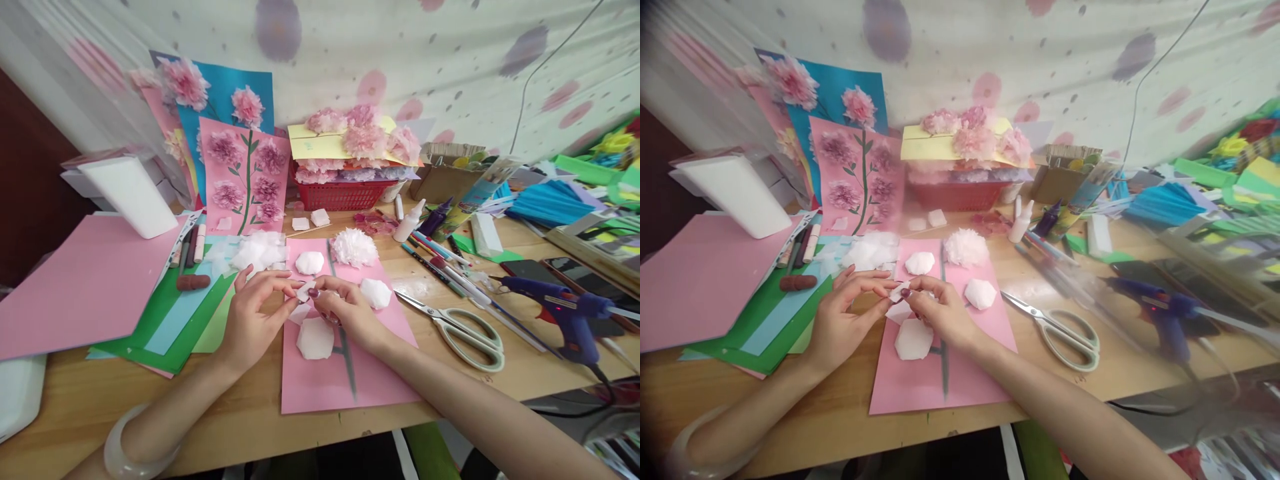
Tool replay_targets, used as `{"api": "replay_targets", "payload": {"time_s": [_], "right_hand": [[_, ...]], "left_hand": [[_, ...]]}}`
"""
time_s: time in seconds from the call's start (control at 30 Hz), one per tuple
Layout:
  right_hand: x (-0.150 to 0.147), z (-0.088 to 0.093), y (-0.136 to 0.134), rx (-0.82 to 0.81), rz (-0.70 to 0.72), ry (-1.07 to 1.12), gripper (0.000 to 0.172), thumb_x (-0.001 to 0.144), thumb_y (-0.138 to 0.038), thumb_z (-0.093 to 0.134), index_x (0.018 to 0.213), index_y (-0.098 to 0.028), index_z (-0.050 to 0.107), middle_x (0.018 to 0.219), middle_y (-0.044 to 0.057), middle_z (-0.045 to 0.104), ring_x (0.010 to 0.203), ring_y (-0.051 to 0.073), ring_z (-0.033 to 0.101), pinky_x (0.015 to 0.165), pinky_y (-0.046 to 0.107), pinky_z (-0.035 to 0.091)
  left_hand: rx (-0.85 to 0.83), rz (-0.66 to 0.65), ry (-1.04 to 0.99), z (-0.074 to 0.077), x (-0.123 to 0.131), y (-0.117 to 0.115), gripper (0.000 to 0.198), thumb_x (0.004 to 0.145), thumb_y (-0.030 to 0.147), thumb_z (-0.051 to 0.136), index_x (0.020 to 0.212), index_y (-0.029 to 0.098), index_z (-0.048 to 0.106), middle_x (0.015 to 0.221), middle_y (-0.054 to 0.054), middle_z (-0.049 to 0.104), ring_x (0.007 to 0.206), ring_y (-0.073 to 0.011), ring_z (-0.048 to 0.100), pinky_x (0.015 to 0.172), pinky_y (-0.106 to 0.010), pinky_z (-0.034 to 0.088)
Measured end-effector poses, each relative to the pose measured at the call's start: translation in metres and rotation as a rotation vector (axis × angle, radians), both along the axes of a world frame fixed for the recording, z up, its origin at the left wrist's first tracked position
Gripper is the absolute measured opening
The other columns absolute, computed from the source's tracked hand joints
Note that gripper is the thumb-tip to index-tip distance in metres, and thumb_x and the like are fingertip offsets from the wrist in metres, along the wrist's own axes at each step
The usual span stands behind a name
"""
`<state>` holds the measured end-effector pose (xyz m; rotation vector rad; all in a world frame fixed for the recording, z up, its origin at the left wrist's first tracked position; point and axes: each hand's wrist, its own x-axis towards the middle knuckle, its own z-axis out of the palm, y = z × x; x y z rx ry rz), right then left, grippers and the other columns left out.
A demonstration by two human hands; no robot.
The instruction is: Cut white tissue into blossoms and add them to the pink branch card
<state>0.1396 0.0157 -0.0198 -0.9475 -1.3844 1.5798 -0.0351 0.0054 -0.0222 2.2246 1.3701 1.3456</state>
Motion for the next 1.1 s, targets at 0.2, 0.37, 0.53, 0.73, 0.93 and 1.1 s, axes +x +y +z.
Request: {"api": "replay_targets", "payload": {"time_s": [0.2, 0.37, 0.53, 0.73, 0.93, 1.1], "right_hand": [[0.001, -0.003, 0.0, 0.016, -0.04, -0.036, 0.016, 0.077, -0.034, 0.062, 0.075, -0.018, 0.058, 0.064, -0.004, 0.051, 0.053, 0.008, 0.044, 0.052, 0.021, 0.034], [-0.001, -0.003, 0.002, 0.059, -0.078, -0.088, 0.026, 0.077, -0.042, 0.064, 0.071, -0.018, 0.055, 0.062, -0.005, 0.047, 0.051, 0.007, 0.039, 0.05, 0.021, 0.032], [-0.002, -0.001, 0.0, 0.038, -0.074, -0.11, 0.027, 0.079, -0.043, 0.062, 0.071, -0.019, 0.053, 0.057, -0.006, 0.041, 0.049, 0.007, 0.037, 0.047, 0.021, 0.029], [-0.001, -0.003, 0.001, 0.021, -0.069, -0.152, 0.029, 0.08, -0.044, 0.062, 0.07, -0.019, 0.05, 0.053, -0.008, 0.039, 0.045, 0.006, 0.032, 0.044, 0.02, 0.026], [-0.004, -0.006, 0.002, -0.043, -0.105, -0.192, 0.029, 0.079, -0.045, 0.061, 0.071, -0.02, 0.048, 0.05, -0.008, 0.039, 0.043, 0.006, 0.033, 0.041, 0.019, 0.025], [-0.004, -0.01, 0.004, -0.072, -0.117, -0.152, 0.032, 0.077, -0.049, 0.062, 0.071, -0.02, 0.05, 0.05, -0.008, 0.039, 0.042, 0.006, 0.033, 0.041, 0.02, 0.023]], "left_hand": [[-0.075, -0.046, -0.049, 0.0, 0.0, -0.002, 0.018, 0.074, 0.024, 0.069, 0.088, 0.024, 0.058, 0.093, 0.001, 0.073, 0.093, -0.02, 0.068, 0.109, -0.051, 0.026], [-0.072, -0.038, -0.031, -0.001, 0.0, 0.0, 0.007, 0.081, 0.025, 0.061, 0.087, 0.025, 0.065, 0.095, 0.001, 0.073, 0.093, -0.0192, 0.067, 0.106, -0.049, 0.031], [-0.15, 0.051, -0.149, -0.004, 0.0, 0.002, 0.009, 0.082, 0.03, 0.06, 0.082, 0.023, 0.066, 0.089, -0.001, 0.073, 0.089, -0.0196, 0.066, 0.101, -0.043, 0.038], [-0.374, 0.1, -0.423, 0.0, 0.003, 0.002, 0.02, 0.08, 0.038, 0.062, 0.084, 0.019, 0.064, 0.086, -0.004, 0.071, 0.084, -0.0202, 0.066, 0.076, -0.03, 0.052], [-0.344, 0.173, -0.579, -0.009, -0.008, 0.021, 0.025, 0.077, 0.041, 0.064, 0.087, 0.018, 0.064, 0.083, -0.004, 0.071, 0.081, -0.0196, 0.066, 0.076, -0.031, 0.052], [-0.192, 0.261, -0.374, -0.011, -0.044, 0.052, 0.023, 0.079, 0.037, 0.06, 0.094, 0.019, 0.063, 0.097, -0.008, 0.07, 0.092, -0.0234, 0.066, 0.087, -0.038, 0.051]]}}
